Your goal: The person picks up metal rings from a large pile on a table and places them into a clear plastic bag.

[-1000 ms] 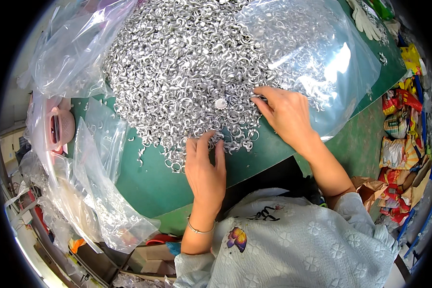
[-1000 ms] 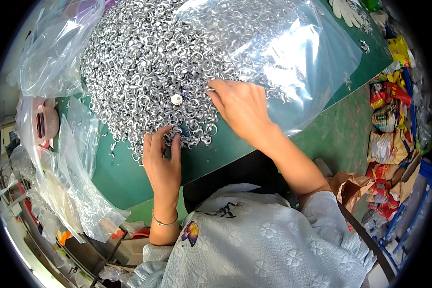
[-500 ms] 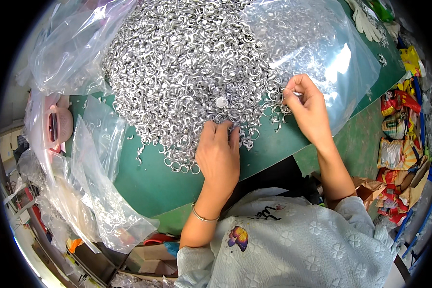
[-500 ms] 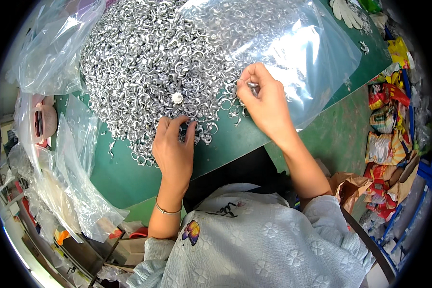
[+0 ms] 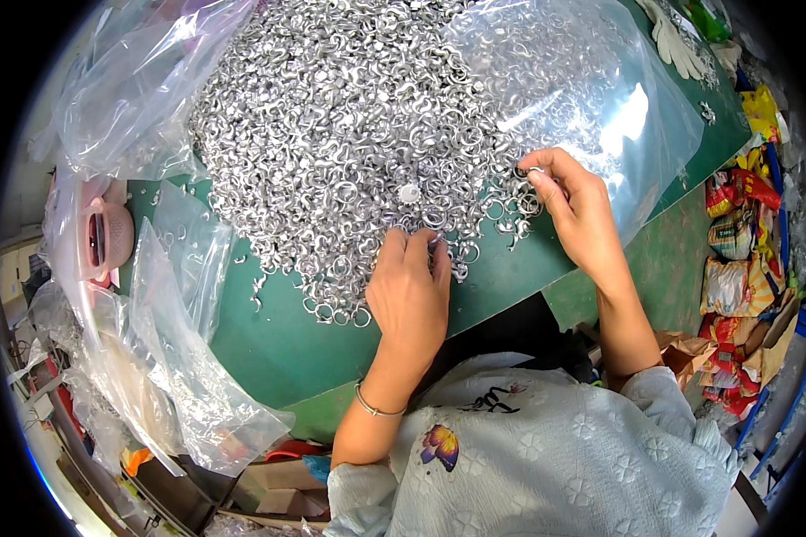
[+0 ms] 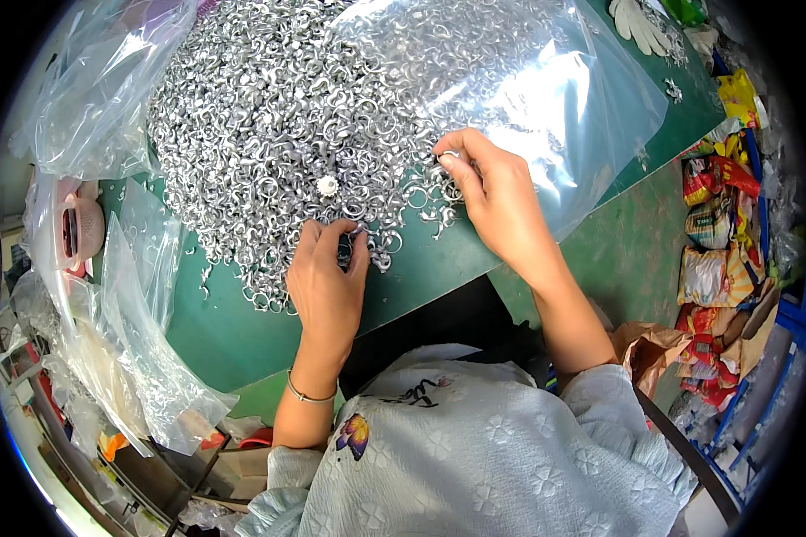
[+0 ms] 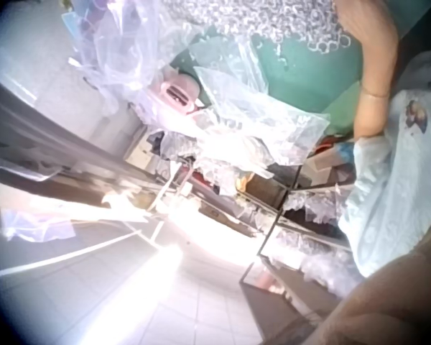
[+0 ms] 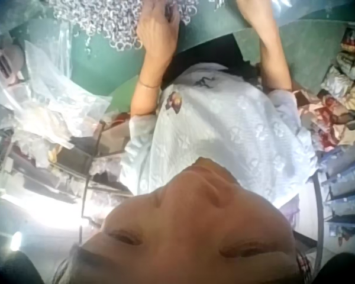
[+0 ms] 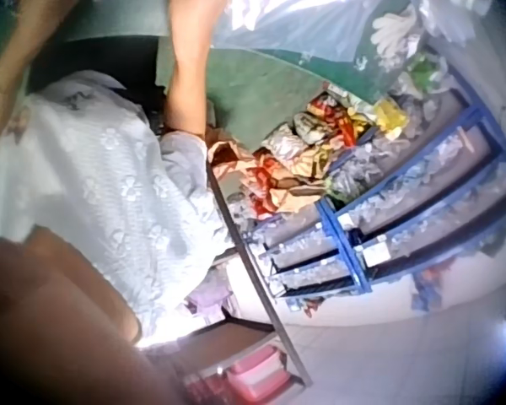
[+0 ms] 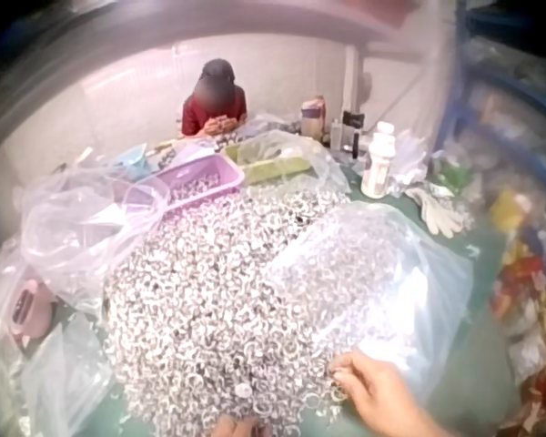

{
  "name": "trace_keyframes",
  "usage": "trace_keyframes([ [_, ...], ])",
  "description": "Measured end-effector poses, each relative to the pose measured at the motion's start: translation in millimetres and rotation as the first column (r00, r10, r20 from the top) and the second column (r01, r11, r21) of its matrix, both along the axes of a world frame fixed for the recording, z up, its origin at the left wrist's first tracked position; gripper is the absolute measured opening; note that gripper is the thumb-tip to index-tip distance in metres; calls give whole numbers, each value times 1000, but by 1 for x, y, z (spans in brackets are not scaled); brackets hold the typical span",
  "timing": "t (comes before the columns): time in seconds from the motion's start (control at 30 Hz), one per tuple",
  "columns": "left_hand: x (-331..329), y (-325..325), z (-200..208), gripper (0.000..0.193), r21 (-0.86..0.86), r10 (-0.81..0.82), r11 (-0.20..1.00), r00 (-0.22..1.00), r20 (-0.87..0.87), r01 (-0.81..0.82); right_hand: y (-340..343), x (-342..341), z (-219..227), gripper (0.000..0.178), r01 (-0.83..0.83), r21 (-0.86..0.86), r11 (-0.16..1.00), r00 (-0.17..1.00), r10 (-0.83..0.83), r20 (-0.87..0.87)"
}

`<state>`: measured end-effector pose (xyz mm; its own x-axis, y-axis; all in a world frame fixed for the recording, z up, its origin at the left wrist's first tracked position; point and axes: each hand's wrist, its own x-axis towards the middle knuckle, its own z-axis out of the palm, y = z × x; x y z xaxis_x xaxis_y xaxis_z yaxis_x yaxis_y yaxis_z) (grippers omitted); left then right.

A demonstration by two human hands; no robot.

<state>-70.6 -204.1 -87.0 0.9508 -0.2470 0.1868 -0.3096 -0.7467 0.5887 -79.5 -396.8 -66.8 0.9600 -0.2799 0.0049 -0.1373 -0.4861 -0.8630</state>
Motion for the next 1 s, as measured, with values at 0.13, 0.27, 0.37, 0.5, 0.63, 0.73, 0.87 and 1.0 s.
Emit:
trace_keyframes([
  [0.13, -2, 1, 1, 13, 15, -30, 999, 1000, -1, 30, -2, -3, -2, 10, -21, 117, 993, 999, 26, -43],
  [0.27, 0, -1, 1, 15, -11, -17, 1000, 1000, 5, 17, -5, 5, -7, 8, 7, -43, 999, 1000, -6, 20],
  [0.37, -1, -2, 0, 13, -102, 35, 994, 999, 21, -33, -1, 0, 1, 7, -3, -26, 1000, 1000, 3, 16],
  [0.5, 0, 4, 5, 10, -392, 18, 916, 983, -181, -89, -3, 4, -2, 10, -54, -245, 968, 999, 54, -6],
  [0.63, 5, 13, 8, 9, -556, 13, 790, 915, -404, -257, -2, 10, 6, 12, -89, -231, 969, 996, 93, 4],
  [0.73, 10, 19, 17, 5, -768, -312, 244, 702, -640, -592, -1, 8, 5, 17, -131, 146, 981, 987, 143, -68],
  [0.87, 13, 27, 14, 10, -728, -534, -5, 617, -577, -685, -12, 2, -5, 21, 73, 977, 201, 937, 322, -137],
  [1.0, 8, 29, 8, 15, -771, -501, 167, 620, -603, -615, -5, -2, -5, 22, 99, 981, 169, 922, 356, -154],
])
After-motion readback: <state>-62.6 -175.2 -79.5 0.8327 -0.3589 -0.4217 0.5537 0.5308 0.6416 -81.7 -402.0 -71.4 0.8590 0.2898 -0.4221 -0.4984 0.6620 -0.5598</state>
